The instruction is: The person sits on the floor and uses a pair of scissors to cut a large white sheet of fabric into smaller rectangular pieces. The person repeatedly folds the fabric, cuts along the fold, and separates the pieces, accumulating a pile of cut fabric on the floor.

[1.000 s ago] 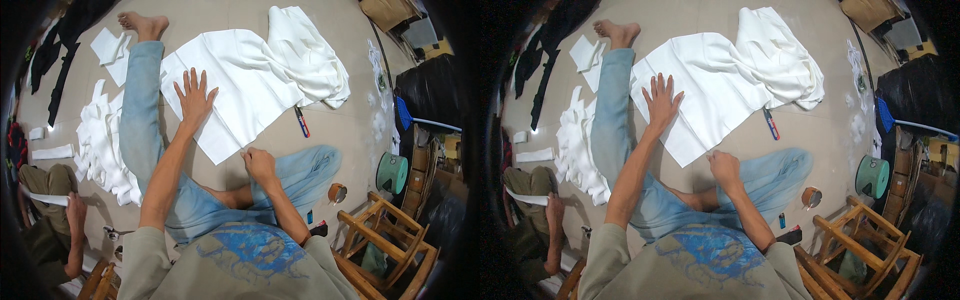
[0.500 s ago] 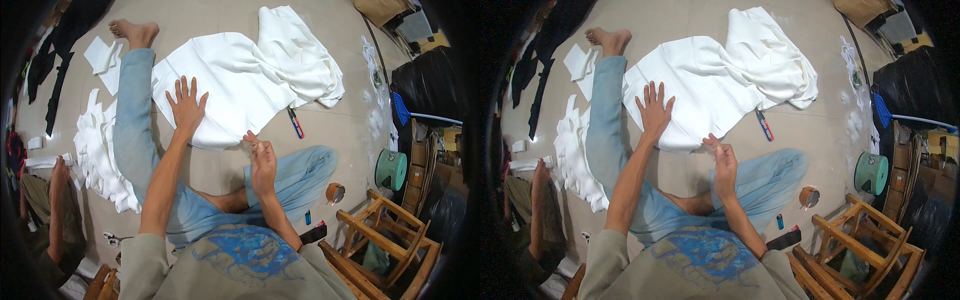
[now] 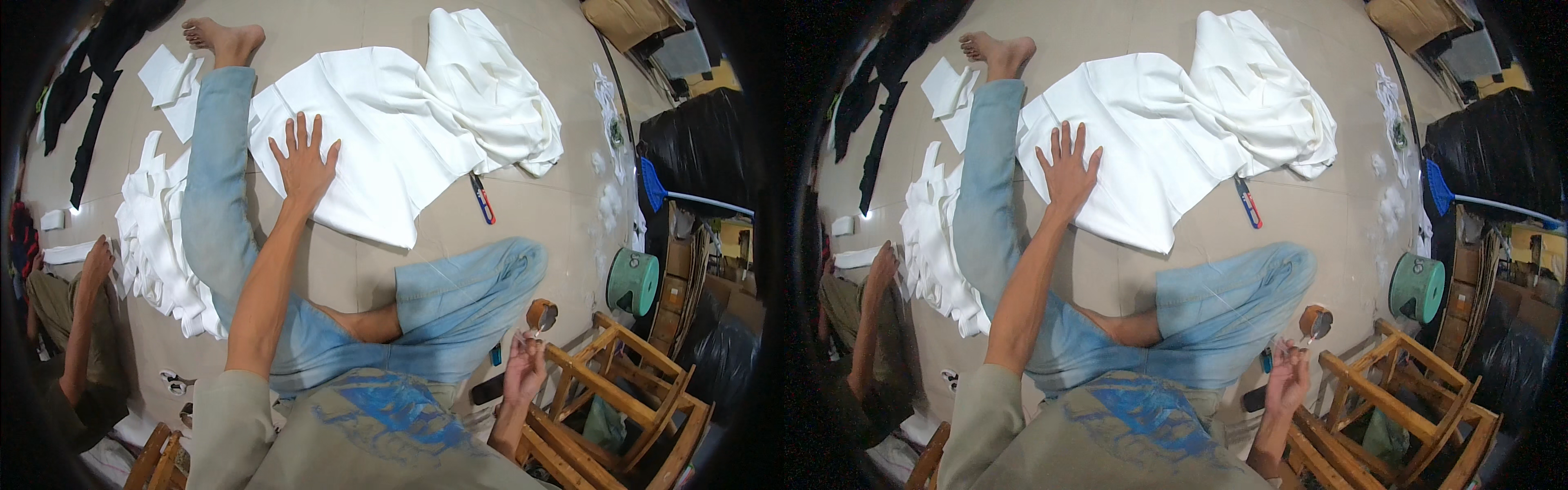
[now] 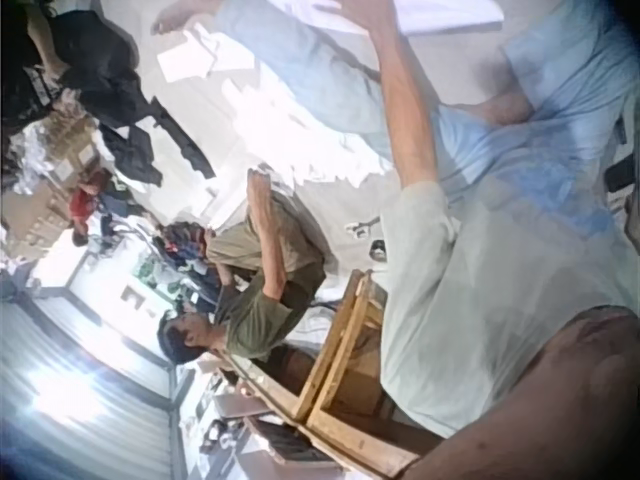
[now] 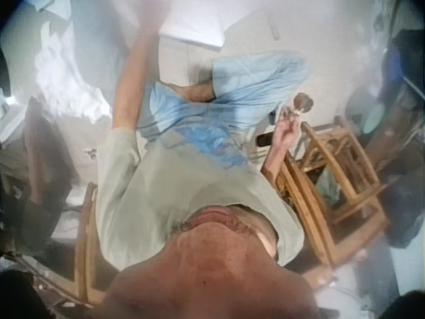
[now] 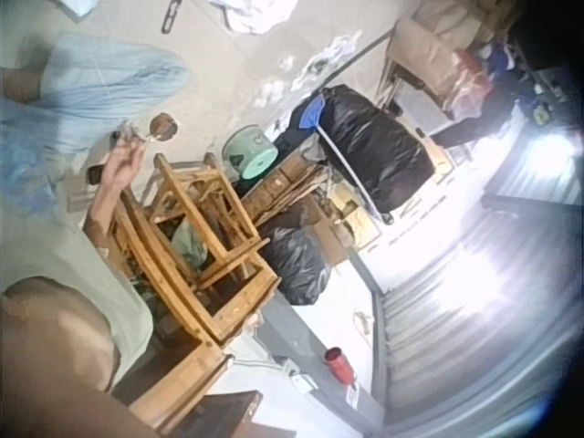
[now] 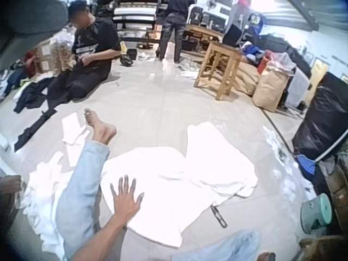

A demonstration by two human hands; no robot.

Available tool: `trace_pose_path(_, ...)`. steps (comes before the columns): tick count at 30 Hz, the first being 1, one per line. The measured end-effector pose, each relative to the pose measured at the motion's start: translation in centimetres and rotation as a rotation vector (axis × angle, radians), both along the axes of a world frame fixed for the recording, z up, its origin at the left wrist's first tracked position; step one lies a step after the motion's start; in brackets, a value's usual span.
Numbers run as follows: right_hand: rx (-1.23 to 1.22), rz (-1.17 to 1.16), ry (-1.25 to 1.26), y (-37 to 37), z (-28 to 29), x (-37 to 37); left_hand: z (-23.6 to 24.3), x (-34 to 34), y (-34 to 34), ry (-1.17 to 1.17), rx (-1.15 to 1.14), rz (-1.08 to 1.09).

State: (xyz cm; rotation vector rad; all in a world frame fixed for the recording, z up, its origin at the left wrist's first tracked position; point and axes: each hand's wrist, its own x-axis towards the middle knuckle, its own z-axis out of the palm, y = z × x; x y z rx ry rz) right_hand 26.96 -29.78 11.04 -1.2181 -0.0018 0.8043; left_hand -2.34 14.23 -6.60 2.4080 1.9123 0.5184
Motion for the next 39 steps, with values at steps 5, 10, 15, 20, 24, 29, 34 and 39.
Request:
trace_pose_path(5, 0.214, 0.277, 0.013, 4.3, -2.6, 0.1, -0.3, -0.2, 0.1, -0.054, -0.035, -0.014)
trace_pose_path(10, -0.534, 0.830, -1.128, 19.4, -3.6, -9.7, 2.1, -0.7, -3.3, -0.118, -0.102, 0.028)
trace_pose_path(15, -0.713, 1.294, -1.307, 21.3, -9.8, -11.1, 1.8, 0.1, -6.8, -0.096, -0.178, -0.030)
trace_pose_path(20, -0.362, 0.905, -0.887, 19.9, -6.9, -11.0, 0.6, -0.1, -6.0, -0.082, -0.128, 0.009)
trace_pose_path(24, -0.059, 0.462, -0.575, 20.9, -6.9, -12.7, 0.3, 0.5, -5.8, -0.099, -0.142, 0.025)
trace_pose_path(29, 0.145, 0.368, 0.086, 25.5, -6.4, -13.5, 1.0, 1.9, -3.9, -0.107, -0.084, 0.052)
trace_pose_path(34, -0.036, 0.477, 0.024, 25.8, -4.6, -13.4, 1.4, -0.1, 4.4, -0.082, -0.056, 0.073)
trace_pose_path(39, -0.087, 0.380, -0.010, 19.4, -4.3, -10.5, -0.3, 0.4, 5.2, -0.049, -0.014, 0.140)
